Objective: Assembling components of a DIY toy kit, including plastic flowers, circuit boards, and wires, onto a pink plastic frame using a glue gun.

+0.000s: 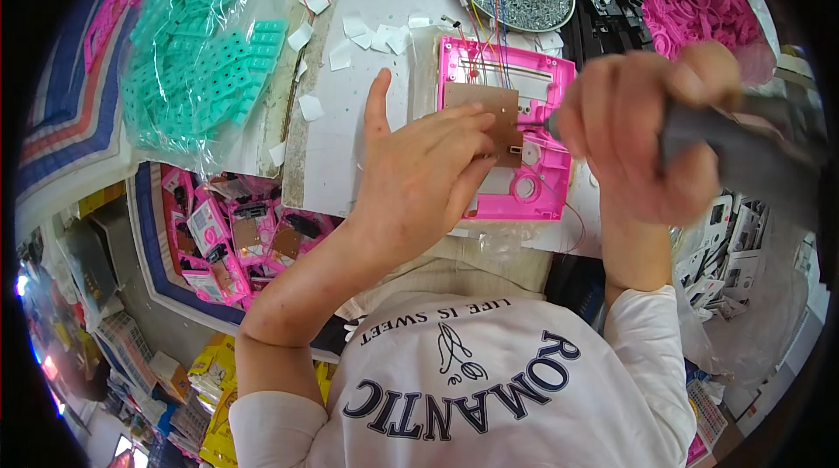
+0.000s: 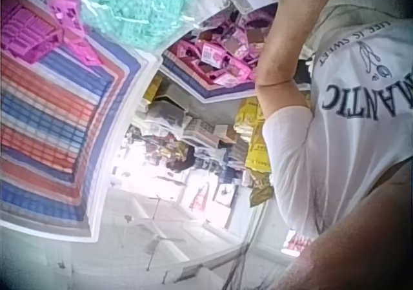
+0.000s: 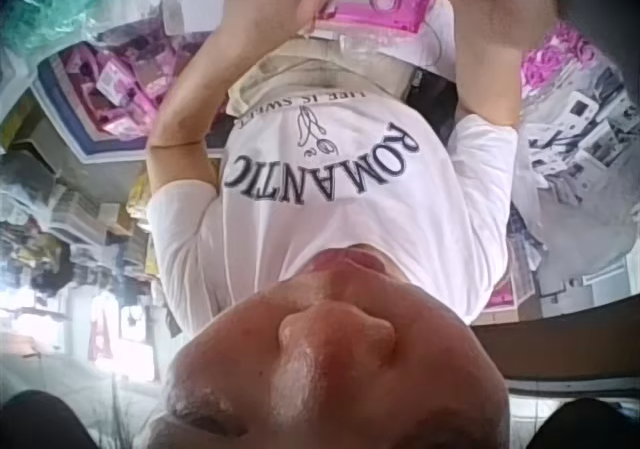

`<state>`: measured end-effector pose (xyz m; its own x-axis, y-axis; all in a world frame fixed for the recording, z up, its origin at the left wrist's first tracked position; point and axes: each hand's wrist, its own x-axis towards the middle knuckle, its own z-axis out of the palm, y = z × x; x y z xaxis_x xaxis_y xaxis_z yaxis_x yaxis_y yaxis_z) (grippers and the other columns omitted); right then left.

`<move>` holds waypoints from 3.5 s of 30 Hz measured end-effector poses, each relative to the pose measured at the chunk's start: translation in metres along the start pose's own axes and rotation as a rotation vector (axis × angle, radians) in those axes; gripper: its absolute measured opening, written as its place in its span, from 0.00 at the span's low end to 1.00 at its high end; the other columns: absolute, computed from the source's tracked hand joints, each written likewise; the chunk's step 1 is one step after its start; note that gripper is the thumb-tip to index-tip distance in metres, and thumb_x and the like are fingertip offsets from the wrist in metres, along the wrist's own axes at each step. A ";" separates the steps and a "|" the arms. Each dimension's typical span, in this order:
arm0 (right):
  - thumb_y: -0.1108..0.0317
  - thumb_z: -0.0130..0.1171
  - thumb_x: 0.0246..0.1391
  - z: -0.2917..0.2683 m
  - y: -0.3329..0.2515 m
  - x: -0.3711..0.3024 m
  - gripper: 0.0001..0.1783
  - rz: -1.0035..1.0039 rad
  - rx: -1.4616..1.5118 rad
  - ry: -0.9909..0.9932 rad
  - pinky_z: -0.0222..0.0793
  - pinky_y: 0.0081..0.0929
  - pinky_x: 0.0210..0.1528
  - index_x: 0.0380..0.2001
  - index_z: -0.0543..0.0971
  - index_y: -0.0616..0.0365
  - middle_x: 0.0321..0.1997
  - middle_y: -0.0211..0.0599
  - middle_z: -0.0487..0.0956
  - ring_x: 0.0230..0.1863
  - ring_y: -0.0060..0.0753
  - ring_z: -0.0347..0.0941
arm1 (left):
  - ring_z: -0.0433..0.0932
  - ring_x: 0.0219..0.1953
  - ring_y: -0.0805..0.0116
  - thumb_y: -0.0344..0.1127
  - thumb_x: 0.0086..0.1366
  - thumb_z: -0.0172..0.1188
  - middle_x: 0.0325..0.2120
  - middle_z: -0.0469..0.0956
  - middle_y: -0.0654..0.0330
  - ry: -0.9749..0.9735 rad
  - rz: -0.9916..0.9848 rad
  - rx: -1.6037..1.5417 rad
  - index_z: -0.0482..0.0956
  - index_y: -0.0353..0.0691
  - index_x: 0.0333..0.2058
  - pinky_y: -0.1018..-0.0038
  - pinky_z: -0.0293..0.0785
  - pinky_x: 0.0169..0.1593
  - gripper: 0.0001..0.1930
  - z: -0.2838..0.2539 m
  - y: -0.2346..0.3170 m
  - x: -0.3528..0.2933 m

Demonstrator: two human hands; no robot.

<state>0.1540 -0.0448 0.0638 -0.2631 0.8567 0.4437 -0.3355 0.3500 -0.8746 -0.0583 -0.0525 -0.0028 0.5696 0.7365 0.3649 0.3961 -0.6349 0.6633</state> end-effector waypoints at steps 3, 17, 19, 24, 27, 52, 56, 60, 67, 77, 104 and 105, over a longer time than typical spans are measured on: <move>0.49 0.62 0.66 0.009 -0.014 0.002 0.21 0.017 0.012 -0.074 0.67 0.23 0.24 0.54 0.69 0.45 0.20 0.19 0.69 0.20 0.20 0.64 | 0.85 0.48 0.68 0.30 0.58 0.70 0.41 0.86 0.67 0.057 -0.029 -0.116 0.81 0.47 0.34 0.40 0.37 0.73 0.07 0.002 0.002 0.006; 0.54 0.60 0.68 0.018 0.001 0.002 0.19 0.003 -0.029 0.080 0.61 0.22 0.21 0.53 0.69 0.50 0.17 0.21 0.66 0.19 0.19 0.59 | 0.82 0.38 0.48 0.43 0.58 0.62 0.30 0.82 0.49 0.148 0.021 0.121 0.87 0.42 0.29 0.54 0.76 0.45 0.12 -0.016 -0.057 0.151; 0.54 0.62 0.66 0.024 0.005 0.000 0.20 0.037 -0.033 0.089 0.62 0.23 0.21 0.51 0.68 0.51 0.17 0.22 0.66 0.18 0.20 0.60 | 0.81 0.45 0.51 0.42 0.58 0.62 0.34 0.84 0.53 -0.067 -0.018 0.621 0.89 0.43 0.33 0.51 0.71 0.50 0.12 0.005 -0.064 0.170; 0.55 0.66 0.64 0.034 0.009 -0.014 0.21 0.098 -0.007 0.151 0.65 0.25 0.20 0.47 0.67 0.52 0.17 0.24 0.67 0.17 0.21 0.62 | 0.81 0.47 0.53 0.36 0.59 0.59 0.38 0.86 0.53 -0.266 -0.018 0.604 0.89 0.42 0.32 0.51 0.68 0.52 0.10 0.032 -0.079 0.195; 0.55 0.66 0.63 0.038 0.011 -0.016 0.20 0.122 -0.023 0.149 0.65 0.25 0.20 0.45 0.67 0.52 0.17 0.25 0.67 0.17 0.22 0.63 | 0.82 0.46 0.54 0.35 0.60 0.57 0.37 0.86 0.53 -0.193 0.043 0.639 0.89 0.42 0.31 0.51 0.68 0.51 0.11 0.044 -0.092 0.193; 0.50 0.62 0.66 0.026 -0.014 0.007 0.18 0.032 0.058 -0.111 0.67 0.21 0.21 0.51 0.71 0.44 0.21 0.18 0.72 0.19 0.18 0.65 | 0.75 0.37 0.68 0.36 0.56 0.70 0.34 0.82 0.73 -0.036 0.025 -0.016 0.82 0.51 0.34 0.60 0.56 0.49 0.07 -0.019 -0.009 0.000; 0.50 0.62 0.66 0.025 -0.012 0.010 0.18 0.075 0.032 -0.180 0.68 0.21 0.21 0.50 0.70 0.43 0.22 0.17 0.73 0.19 0.17 0.66 | 0.75 0.34 0.69 0.32 0.54 0.71 0.33 0.83 0.73 0.041 0.009 -0.135 0.83 0.51 0.34 0.61 0.56 0.48 0.09 -0.011 -0.010 -0.009; 0.50 0.62 0.66 0.027 -0.014 0.011 0.17 0.071 0.017 -0.154 0.67 0.21 0.21 0.49 0.70 0.44 0.22 0.18 0.73 0.19 0.18 0.67 | 0.75 0.32 0.69 0.32 0.52 0.72 0.32 0.83 0.73 0.086 0.011 -0.142 0.82 0.50 0.33 0.62 0.56 0.48 0.10 -0.010 -0.012 -0.010; 0.54 0.59 0.68 0.037 -0.005 0.012 0.14 0.079 0.024 -0.082 0.65 0.23 0.22 0.49 0.70 0.45 0.21 0.18 0.70 0.19 0.19 0.64 | 0.75 0.36 0.70 0.37 0.51 0.74 0.34 0.81 0.73 0.220 0.030 0.028 0.82 0.50 0.31 0.60 0.55 0.49 0.10 -0.007 -0.011 -0.013; 0.66 0.60 0.66 0.031 0.044 0.032 0.10 -0.013 -0.068 0.003 0.63 0.26 0.23 0.39 0.68 0.53 0.18 0.28 0.67 0.17 0.21 0.60 | 0.75 0.45 0.68 0.48 0.55 0.71 0.41 0.81 0.74 0.054 -0.011 0.214 0.85 0.52 0.35 0.52 0.53 0.56 0.12 -0.009 -0.001 -0.026; 0.79 0.70 0.43 0.016 -0.017 -0.064 0.22 0.013 -1.324 0.117 0.71 0.32 0.47 0.45 0.84 0.53 0.59 0.44 0.75 0.52 0.40 0.72 | 0.77 0.36 0.65 0.17 0.58 0.58 0.36 0.79 0.56 0.142 -0.089 -0.173 0.80 0.34 0.37 0.73 0.72 0.40 0.09 -0.044 -0.029 0.014; 0.79 0.70 0.42 0.023 -0.014 -0.065 0.20 0.115 -1.251 0.029 0.73 0.32 0.46 0.42 0.84 0.53 0.55 0.44 0.78 0.51 0.42 0.74 | 0.78 0.37 0.62 0.19 0.58 0.59 0.37 0.80 0.56 0.163 -0.072 -0.049 0.80 0.34 0.37 0.72 0.73 0.42 0.09 -0.038 -0.036 0.014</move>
<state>0.1550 -0.1137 0.0513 -0.2086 0.9084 0.3623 0.7786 0.3785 -0.5005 -0.0923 -0.0108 0.0036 0.4151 0.8104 0.4135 0.3938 -0.5697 0.7214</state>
